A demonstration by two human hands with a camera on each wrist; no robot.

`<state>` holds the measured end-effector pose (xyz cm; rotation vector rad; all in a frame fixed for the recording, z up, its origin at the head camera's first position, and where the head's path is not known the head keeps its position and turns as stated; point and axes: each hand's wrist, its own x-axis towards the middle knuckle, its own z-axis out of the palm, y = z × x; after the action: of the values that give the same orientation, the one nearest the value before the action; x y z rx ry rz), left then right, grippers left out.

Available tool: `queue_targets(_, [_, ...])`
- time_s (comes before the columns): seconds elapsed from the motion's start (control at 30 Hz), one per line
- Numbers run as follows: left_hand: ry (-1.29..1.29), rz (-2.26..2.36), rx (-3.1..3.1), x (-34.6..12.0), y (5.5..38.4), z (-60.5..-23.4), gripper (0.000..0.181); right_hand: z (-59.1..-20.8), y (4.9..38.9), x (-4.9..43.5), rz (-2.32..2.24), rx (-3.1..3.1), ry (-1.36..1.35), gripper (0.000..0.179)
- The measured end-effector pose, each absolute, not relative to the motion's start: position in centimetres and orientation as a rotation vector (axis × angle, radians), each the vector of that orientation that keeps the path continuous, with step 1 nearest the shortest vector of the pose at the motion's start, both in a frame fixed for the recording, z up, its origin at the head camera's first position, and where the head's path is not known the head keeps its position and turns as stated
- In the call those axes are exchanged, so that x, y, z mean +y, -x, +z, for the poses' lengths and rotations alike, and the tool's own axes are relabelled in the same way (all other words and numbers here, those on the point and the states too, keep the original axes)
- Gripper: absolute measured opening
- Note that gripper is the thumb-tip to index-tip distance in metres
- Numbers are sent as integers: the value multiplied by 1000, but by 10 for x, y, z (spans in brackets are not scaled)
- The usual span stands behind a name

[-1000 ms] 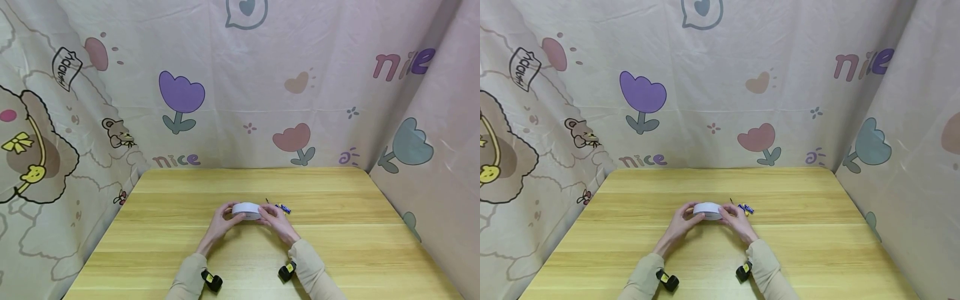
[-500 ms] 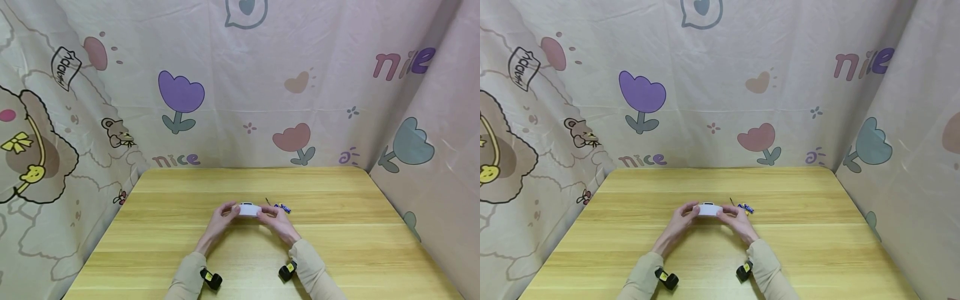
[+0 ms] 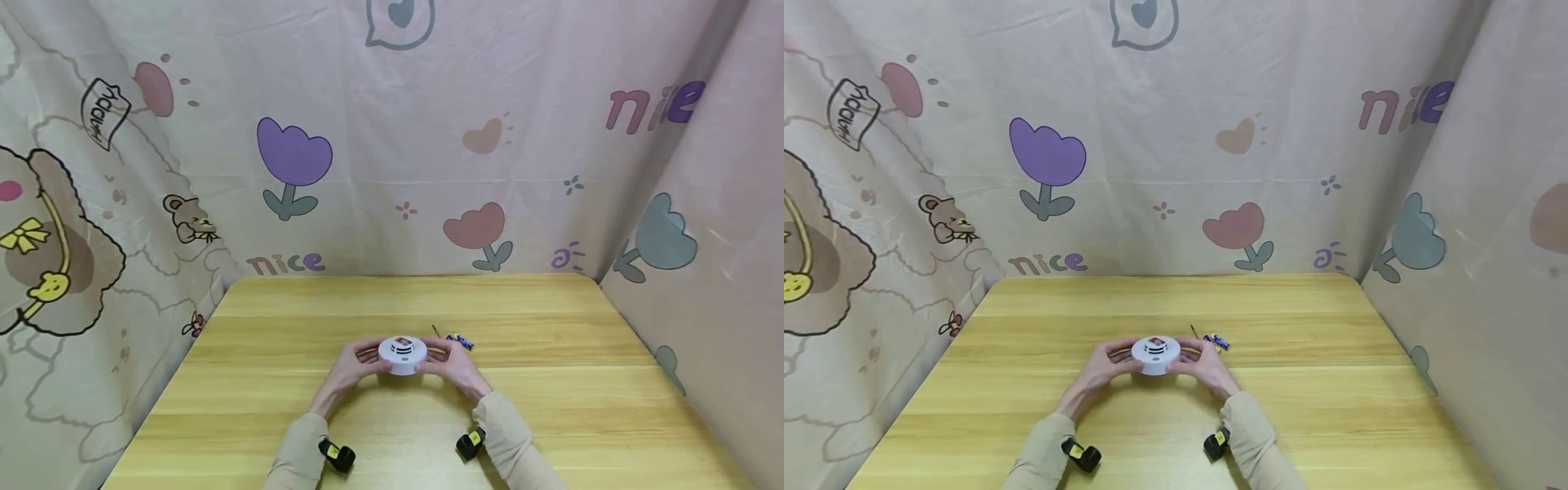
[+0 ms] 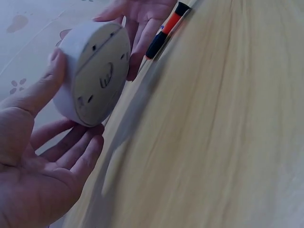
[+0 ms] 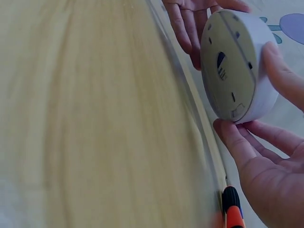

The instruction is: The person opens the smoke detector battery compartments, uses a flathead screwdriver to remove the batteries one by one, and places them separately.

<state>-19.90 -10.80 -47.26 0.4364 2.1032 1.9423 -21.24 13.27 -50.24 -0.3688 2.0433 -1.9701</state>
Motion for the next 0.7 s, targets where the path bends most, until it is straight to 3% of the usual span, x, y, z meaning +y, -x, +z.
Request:
queue_targets(0.37, [-635, 1806, 2163, -113, 199, -477, 68, -493, 207, 128, -1765, 2218, 591, 75])
queue_targets(0.7, [-628, 1699, 2299, -109, 195, -477, 72, -485, 200, 125, -1573, 2441, 737, 74])
